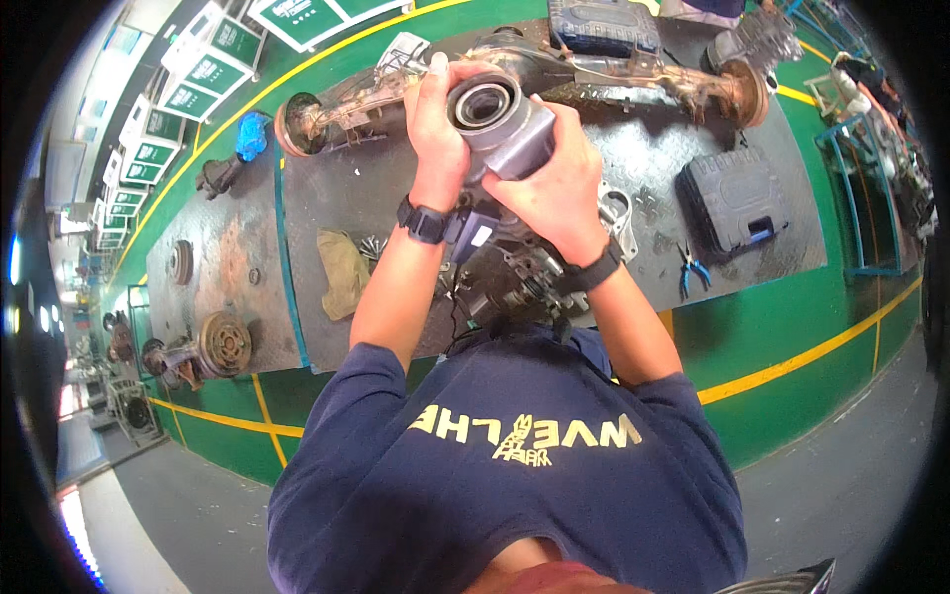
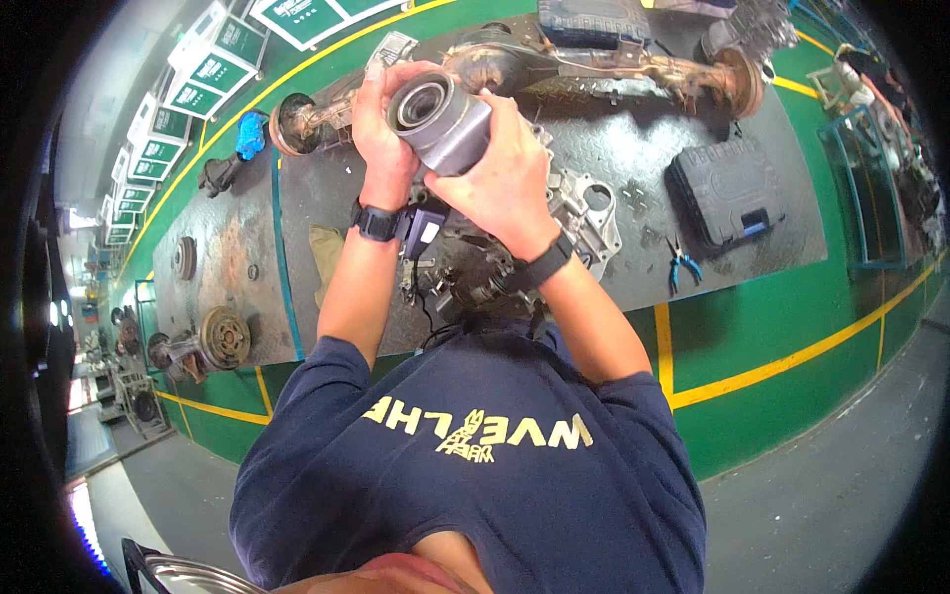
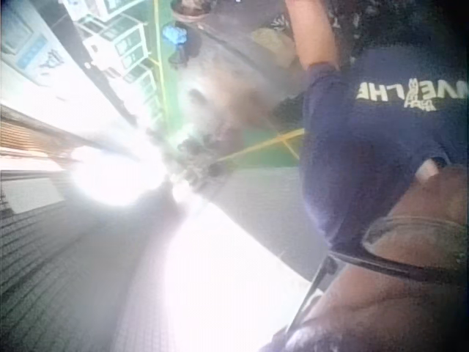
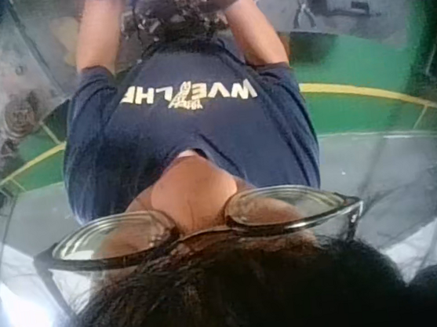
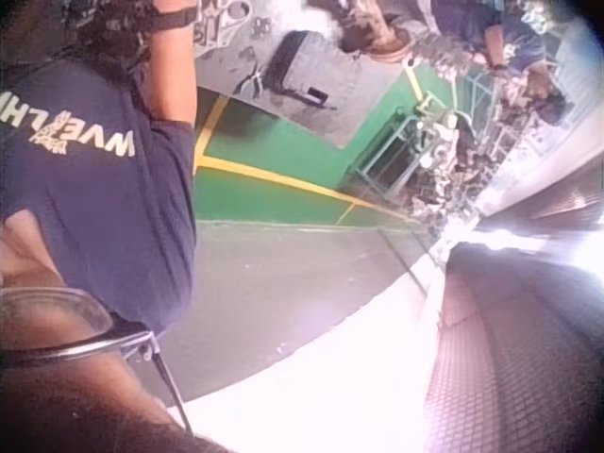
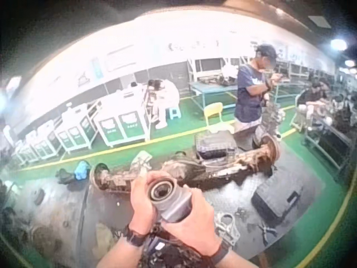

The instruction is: The person removes a metal housing from a gear assembly and then extracts internal gears and shafts by hand and with a tool.

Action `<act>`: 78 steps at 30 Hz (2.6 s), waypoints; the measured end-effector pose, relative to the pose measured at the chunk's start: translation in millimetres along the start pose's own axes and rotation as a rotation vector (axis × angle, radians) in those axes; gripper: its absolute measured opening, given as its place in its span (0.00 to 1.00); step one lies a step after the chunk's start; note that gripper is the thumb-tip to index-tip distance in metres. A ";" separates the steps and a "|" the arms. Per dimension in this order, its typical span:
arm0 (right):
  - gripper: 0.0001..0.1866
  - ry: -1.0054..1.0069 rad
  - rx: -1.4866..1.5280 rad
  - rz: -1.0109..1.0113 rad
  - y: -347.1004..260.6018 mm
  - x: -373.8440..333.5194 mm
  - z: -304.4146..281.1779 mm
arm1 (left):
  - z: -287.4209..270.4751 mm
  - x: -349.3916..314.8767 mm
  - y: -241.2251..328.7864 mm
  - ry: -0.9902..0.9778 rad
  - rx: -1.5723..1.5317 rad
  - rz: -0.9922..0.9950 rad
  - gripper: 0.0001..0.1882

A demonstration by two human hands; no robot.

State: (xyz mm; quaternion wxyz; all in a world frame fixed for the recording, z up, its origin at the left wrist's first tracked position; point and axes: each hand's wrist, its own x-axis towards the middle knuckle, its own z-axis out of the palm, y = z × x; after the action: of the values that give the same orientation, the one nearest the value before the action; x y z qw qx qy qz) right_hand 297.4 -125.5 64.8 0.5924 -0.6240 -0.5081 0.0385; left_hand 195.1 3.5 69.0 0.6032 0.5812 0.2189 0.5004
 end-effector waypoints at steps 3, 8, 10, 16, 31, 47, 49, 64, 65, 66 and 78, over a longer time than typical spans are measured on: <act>0.42 -0.043 -0.012 -0.030 -13.4 4.0 -1.2 | 2.5 -6.4 24.7 -0.001 0.074 0.052 0.37; 0.41 -0.142 0.002 -0.194 -59.8 17.8 7.3 | -49.3 -25.8 64.7 -0.231 0.040 0.266 0.32; 0.42 -0.221 0.023 -0.285 -79.5 12.6 14.8 | -29.8 -50.4 100.6 0.056 0.287 0.341 0.35; 0.46 -0.441 0.088 -0.448 -140.0 -46.4 66.7 | -133.0 -152.5 168.8 -0.009 0.420 0.117 0.62; 0.51 -1.244 0.188 -0.238 -265.1 -212.7 273.8 | -468.8 -445.2 149.1 0.861 0.600 -0.303 0.30; 0.33 -1.083 -0.125 0.150 -234.8 -201.0 204.9 | -719.8 -471.4 0.2 0.747 1.154 -0.413 0.32; 0.32 -1.089 -0.154 0.150 -228.8 -195.2 192.5 | -710.4 -456.8 1.6 0.695 1.212 -0.417 0.33; 0.21 0.396 -0.518 -0.027 -302.3 -104.2 -111.0 | -631.7 -342.6 -150.7 -0.347 1.489 -0.874 0.24; 0.20 0.329 -0.435 -0.076 -293.8 -117.5 -130.6 | -628.4 -322.4 -140.6 -0.263 1.287 -0.874 0.24; 0.18 0.280 -0.351 -0.084 -282.0 -122.7 -142.3 | -645.6 -332.9 -144.2 0.028 1.299 -0.662 0.25; 0.15 0.332 -0.555 0.204 -261.9 -166.8 -97.8 | -634.0 -144.1 -81.8 0.218 1.297 -0.227 0.29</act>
State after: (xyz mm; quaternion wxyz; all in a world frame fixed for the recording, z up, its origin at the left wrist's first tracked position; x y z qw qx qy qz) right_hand 126.7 -364.5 205.1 0.4676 -0.8070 -0.3306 -0.1443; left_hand -370.7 200.0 -196.9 0.1545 0.7456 0.5952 0.2567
